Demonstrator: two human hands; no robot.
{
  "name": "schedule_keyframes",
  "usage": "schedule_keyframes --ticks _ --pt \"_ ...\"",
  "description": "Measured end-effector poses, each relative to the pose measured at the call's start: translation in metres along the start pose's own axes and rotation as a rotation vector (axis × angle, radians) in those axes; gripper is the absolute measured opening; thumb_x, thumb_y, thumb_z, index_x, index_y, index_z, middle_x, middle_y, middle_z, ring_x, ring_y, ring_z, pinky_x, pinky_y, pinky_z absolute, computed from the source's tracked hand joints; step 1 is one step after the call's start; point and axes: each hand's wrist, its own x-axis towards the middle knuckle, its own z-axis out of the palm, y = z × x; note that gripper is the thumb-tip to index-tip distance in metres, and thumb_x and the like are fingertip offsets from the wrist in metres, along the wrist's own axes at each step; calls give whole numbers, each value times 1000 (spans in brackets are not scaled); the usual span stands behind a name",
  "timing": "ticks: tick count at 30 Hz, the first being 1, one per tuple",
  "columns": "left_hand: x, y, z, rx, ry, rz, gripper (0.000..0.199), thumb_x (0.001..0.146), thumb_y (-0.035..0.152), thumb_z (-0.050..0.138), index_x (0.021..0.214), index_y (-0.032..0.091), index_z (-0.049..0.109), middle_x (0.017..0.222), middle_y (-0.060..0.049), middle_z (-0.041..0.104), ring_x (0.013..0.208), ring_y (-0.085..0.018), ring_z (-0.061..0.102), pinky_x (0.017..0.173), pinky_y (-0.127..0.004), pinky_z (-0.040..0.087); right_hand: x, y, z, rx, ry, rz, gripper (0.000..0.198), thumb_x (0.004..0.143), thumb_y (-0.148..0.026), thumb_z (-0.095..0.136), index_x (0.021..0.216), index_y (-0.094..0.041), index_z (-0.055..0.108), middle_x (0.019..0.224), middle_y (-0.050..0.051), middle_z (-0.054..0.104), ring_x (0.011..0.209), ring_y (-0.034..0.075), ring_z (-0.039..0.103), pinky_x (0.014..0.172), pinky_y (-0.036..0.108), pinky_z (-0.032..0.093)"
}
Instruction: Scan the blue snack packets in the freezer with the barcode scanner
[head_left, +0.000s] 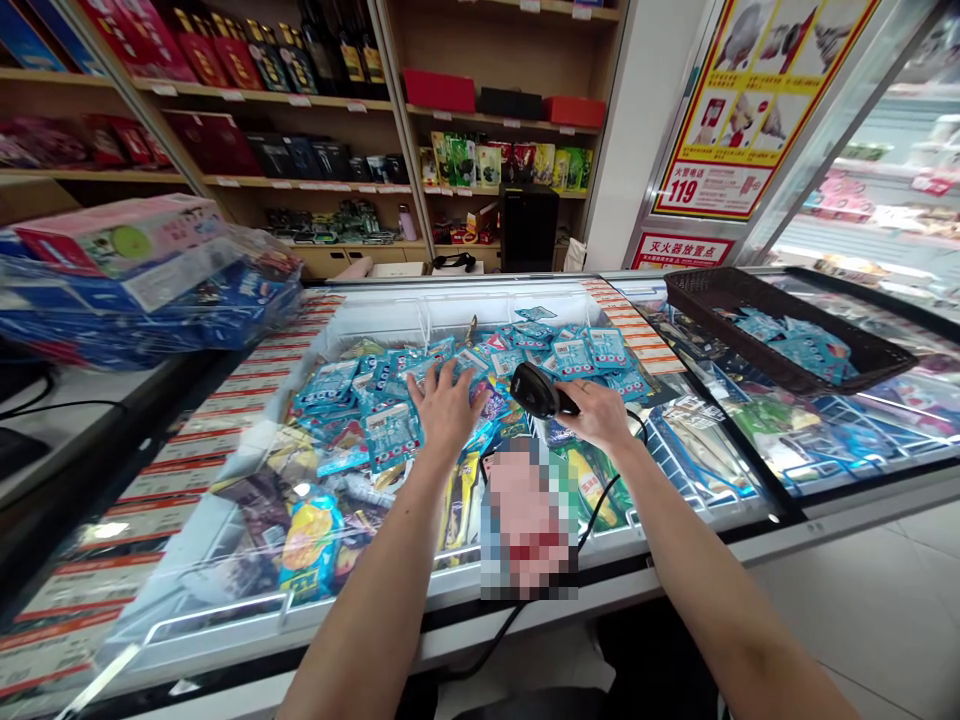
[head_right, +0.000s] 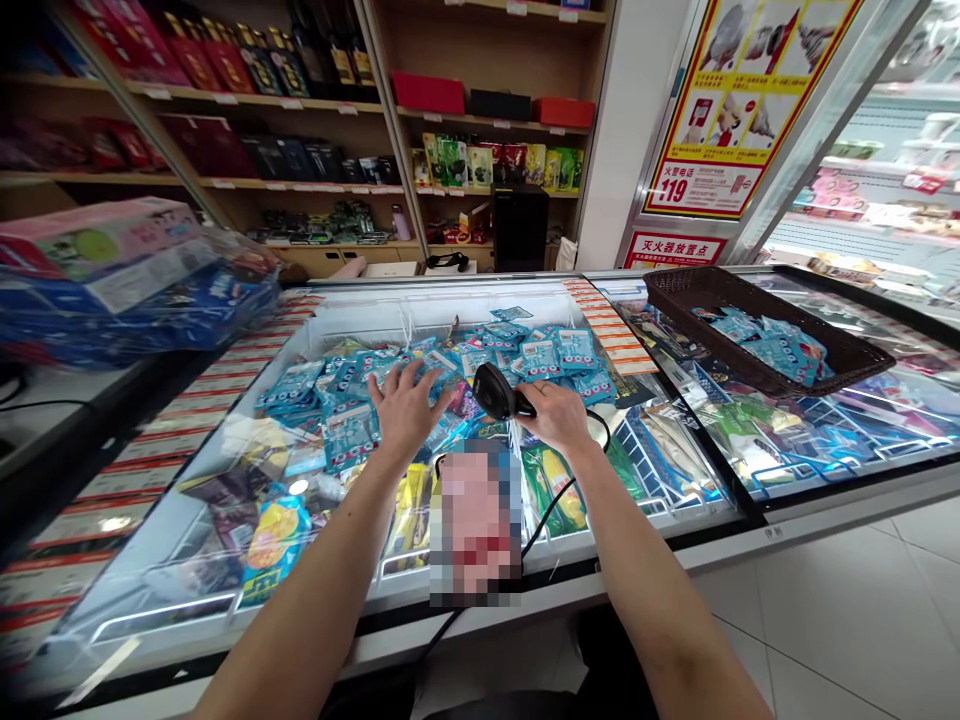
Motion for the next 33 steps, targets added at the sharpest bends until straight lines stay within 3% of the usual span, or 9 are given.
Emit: schedule_keyframes --ticks 3,9,15,22,28,33 --pt "-1 -3 1 50 12 -76 35 82 39 46 111 25 60 131 -10 49 129 -35 29 105 -64 -4 0 0 -1 -8 -1 5 33 82 -38 56 112 -23 59 91 5 66 85 17 59 71 25 39" --pt "1 -5 2 185 2 -131 31 84 26 40 107 21 61 144 -8 35 139 -34 5 104 -65 -8 1 0 -3 -11 -7 13 33 82 -36 57 112 -23 59 91 5 66 85 18 59 71 25 39" --pt "3 -13 6 183 -29 -110 37 86 18 31 113 25 56 134 -8 48 135 -26 25 105 -64 -10 2 1 -5 -7 -6 39 32 82 -37 56 111 -23 59 91 4 66 86 18 59 71 25 39" --pt "7 -3 9 167 33 -2 33 88 32 36 109 21 58 134 -11 48 134 -26 27 106 -61 -10 3 1 -6 -7 -17 56 33 81 -38 57 111 -23 59 90 4 66 85 18 59 70 25 38" --pt "23 8 24 67 -61 116 36 89 33 33 114 21 56 121 -8 59 128 -24 38 111 -55 3 4 1 -6 8 -25 61 33 82 -39 56 111 -23 58 89 4 65 85 18 59 71 25 38" --pt "53 14 46 9 -204 126 42 90 36 30 125 21 48 137 -8 46 125 -22 43 109 -48 21 4 1 -5 14 -41 58 32 83 -40 55 110 -23 58 89 5 65 86 18 59 72 26 38"
